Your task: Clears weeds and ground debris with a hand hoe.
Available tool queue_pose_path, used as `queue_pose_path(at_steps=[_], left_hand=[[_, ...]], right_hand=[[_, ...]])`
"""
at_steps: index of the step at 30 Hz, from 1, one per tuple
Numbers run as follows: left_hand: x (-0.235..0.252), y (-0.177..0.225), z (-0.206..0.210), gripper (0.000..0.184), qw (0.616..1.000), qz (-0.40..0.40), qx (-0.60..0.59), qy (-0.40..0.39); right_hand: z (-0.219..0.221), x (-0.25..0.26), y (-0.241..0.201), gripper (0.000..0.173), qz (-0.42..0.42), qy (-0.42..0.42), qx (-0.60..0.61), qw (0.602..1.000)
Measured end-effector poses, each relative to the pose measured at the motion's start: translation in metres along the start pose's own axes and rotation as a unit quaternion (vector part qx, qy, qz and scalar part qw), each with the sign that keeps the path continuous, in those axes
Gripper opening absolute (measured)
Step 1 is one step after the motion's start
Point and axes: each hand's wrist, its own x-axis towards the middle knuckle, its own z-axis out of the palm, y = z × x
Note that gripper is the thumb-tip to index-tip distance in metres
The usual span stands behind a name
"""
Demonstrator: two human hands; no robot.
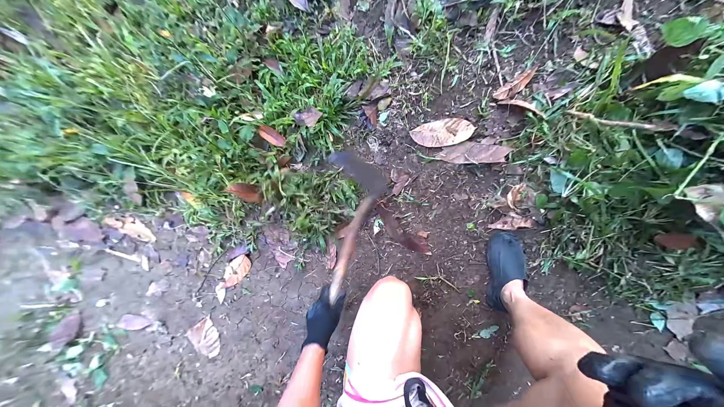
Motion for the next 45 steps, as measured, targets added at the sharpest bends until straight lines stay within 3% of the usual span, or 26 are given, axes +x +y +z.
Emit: queue_pose_path(at_steps=[2,4,6,9,11,12,14,16,18,20,22,24,26,28,32,33,35,38,40,42,45], left_hand=[[0.03,0.057,-0.025,0.064,0.984,0.131,0.117,-0.012],[0.067,0.064,-0.031,0.061,0.969,0.182,0.169,0.007],[0.076,0.007,-0.012,0.063,0.984,0.099,0.147,0.021],[0.012,-0.095,0.024,0.066,0.995,-0.091,0.035,0.031],[-0.022,-0.12,0.038,0.063,0.992,-0.126,0.004,0.031],[-0.032,-0.116,0.037,0.062,0.993,-0.117,0.001,0.017],[-0.02,-0.072,0.021,0.063,0.998,-0.04,0.035,-0.019],[0.012,-0.014,-0.003,0.065,0.988,0.085,0.124,-0.037],[0.047,0.009,-0.015,0.063,0.971,0.16,0.179,-0.016],[0.062,-0.032,-0.005,0.063,0.981,0.105,0.164,0.01],[0.04,-0.089,0.013,0.065,0.993,-0.026,0.114,0.005],[0.01,-0.104,0.029,0.067,0.994,-0.081,0.076,-0.024],[-0.011,-0.088,0.041,0.064,0.995,-0.074,0.06,-0.038],[-0.005,-0.044,0.039,0.063,0.995,-0.006,0.084,-0.05],[0.062,0.043,-0.027,0.062,0.965,0.163,0.204,-0.037],[0.08,0.037,-0.037,0.062,0.966,0.157,0.206,-0.019],[0.087,-0.02,-0.034,0.066,0.988,0.057,0.145,0.011],[0.017,-0.104,-0.004,0.066,0.993,-0.116,0.009,0.033],[-0.028,-0.119,0.013,0.06,0.988,-0.149,-0.026,0.027],[-0.038,-0.092,0.015,0.059,0.995,-0.099,-0.015,-0.002],[-0.002,-0.001,-0.028,0.065,0.989,0.074,0.127,-0.034]], right_hand=[[0.008,0.002,0.005,0.033,-0.001,-0.011,-0.008,1.0],[0.012,0.002,0.008,0.032,-0.004,-0.019,-0.033,0.999],[0.009,0.001,0.007,0.033,-0.003,-0.024,-0.05,0.998],[0.001,-0.002,0.006,0.032,-0.005,0.0,-0.052,0.999],[-0.001,-0.003,0.005,0.032,-0.005,0.018,-0.031,0.999],[-0.001,-0.005,0.004,0.032,0.0,0.022,-0.023,0.999],[0.005,-0.005,0.005,0.032,0.004,0.011,-0.015,1.0],[0.011,-0.006,0.008,0.033,0.002,-0.009,-0.018,1.0],[0.013,-0.007,0.011,0.034,-0.004,-0.027,-0.034,0.999],[0.013,-0.005,0.012,0.033,-0.005,-0.034,-0.047,0.998],[0.008,-0.005,0.011,0.033,0.0,-0.023,-0.045,0.999],[0.003,-0.005,0.011,0.033,-0.002,-0.01,-0.042,0.999],[0.003,-0.006,0.008,0.033,-0.001,0.002,-0.035,0.999],[0.005,-0.004,0.008,0.033,-0.006,0.002,-0.033,0.999],[0.015,-0.004,0.012,0.032,-0.01,-0.014,-0.029,0.999],[0.016,-0.004,0.011,0.031,-0.007,-0.018,-0.03,0.999],[0.013,-0.004,0.008,0.032,0.001,-0.023,-0.036,0.999],[0.005,-0.003,0.006,0.032,-0.002,-0.01,-0.038,0.999],[0.002,-0.004,0.007,0.032,-0.005,0.001,-0.031,1.0],[0.005,-0.001,0.007,0.032,-0.009,-0.003,-0.017,1.0],[0.015,0.002,0.009,0.032,-0.002,-0.028,-0.013,1.0]])
